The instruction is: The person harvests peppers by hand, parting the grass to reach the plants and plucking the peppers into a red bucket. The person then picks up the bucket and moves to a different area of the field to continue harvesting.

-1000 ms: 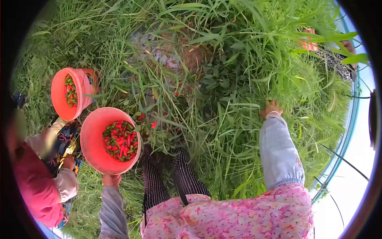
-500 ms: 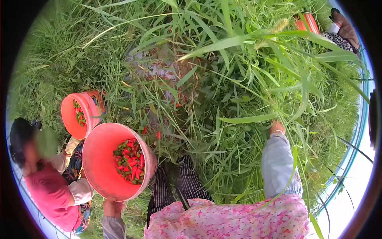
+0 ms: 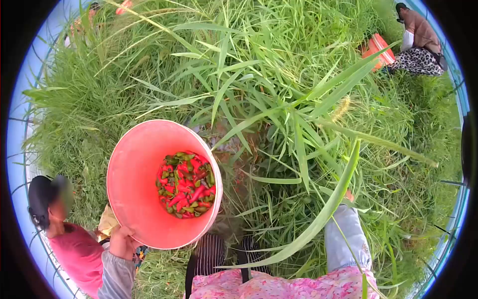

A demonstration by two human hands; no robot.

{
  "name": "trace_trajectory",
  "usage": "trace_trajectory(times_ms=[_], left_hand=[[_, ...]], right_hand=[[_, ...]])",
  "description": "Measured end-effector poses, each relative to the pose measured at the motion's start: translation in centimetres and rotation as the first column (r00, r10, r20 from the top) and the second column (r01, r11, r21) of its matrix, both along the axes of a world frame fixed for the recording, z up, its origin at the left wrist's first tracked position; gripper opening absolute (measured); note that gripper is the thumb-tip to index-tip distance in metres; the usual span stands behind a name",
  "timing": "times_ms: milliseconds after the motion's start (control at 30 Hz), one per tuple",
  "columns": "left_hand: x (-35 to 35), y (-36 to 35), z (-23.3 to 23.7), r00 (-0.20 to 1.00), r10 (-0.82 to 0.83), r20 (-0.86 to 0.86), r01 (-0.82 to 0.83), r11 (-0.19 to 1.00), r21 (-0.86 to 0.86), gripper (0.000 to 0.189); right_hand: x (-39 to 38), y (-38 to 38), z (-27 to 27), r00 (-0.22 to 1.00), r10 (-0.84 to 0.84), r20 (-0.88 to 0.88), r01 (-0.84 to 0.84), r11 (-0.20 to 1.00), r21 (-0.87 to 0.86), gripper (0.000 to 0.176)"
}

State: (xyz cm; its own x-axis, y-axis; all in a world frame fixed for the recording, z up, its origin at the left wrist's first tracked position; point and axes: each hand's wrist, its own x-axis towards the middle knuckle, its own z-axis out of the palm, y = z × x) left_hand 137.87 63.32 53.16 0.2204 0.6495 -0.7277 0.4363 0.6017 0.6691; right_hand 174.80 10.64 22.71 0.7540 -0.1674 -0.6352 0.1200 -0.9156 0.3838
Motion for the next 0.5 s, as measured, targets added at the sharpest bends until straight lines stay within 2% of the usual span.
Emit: trace_trajectory(times_ms=[100, 167, 200, 233, 300, 333, 367, 433, 500], left_hand=[[3.4, 4.2, -2.7, 0.997, -0.072, -0.001, 0.072, 0.997, 0.027, 0.043], [7.4, 5.9, -3.9, 0.997, -0.067, -0.030, 0.068, 0.997, 0.035, 0.040], [9.0, 6.7, -4.5, 0.997, -0.066, -0.044, 0.068, 0.997, 0.042, 0.038], [9.7, 8.2, -6.4, 0.998, -0.060, -0.017, 0.061, 0.997, 0.038, 0.036], [9.8, 13.1, -13.7, 0.998, -0.048, 0.044, 0.048, 0.999, 0.017, 0.031], [9.6, 15.6, -18.0, 0.999, -0.032, 0.039, 0.033, 0.999, -0.006, 0.026], [10.7, 15.3, -20.6, 0.997, -0.039, 0.071, 0.040, 0.999, -0.024, 0.025], [13.1, 15.8, -24.6, 0.990, -0.060, 0.125, 0.066, 0.997, -0.043, 0.024], [12.9, 16.8, -32.6, 0.987, 0.016, 0.158, -0.001, 0.995, -0.096, 0.026]], right_hand=[[-0.5, 0.4, -0.1, 1.000, 0.018, 0.007, -0.018, 1.000, 0.015, 0.035], [-0.9, -1.8, -3.3, 0.989, 0.113, 0.097, -0.111, 0.994, -0.022, 0.028], [-1.1, 0.7, -0.2, 0.995, 0.063, 0.081, -0.062, 0.998, -0.008, 0.028], [-1.0, 0.3, -1.5, 0.996, 0.025, 0.088, -0.027, 0.999, 0.022, 0.027], [-1.0, 0.2, -1.4, 0.996, -0.003, 0.090, -0.001, 0.999, 0.046, 0.026], [-1.7, -0.7, -3.0, 0.984, 0.143, 0.107, -0.141, 0.990, -0.023, 0.027], [-2.1, -0.7, -2.8, 0.979, 0.142, 0.146, -0.143, 0.990, -0.009, 0.028], [-3.0, -0.7, -2.6, 0.974, 0.024, 0.225, -0.047, 0.994, 0.095, 0.028], [-3.7, 1.3, -0.2, 0.979, 0.043, 0.199, -0.061, 0.995, 0.083, 0.028]])
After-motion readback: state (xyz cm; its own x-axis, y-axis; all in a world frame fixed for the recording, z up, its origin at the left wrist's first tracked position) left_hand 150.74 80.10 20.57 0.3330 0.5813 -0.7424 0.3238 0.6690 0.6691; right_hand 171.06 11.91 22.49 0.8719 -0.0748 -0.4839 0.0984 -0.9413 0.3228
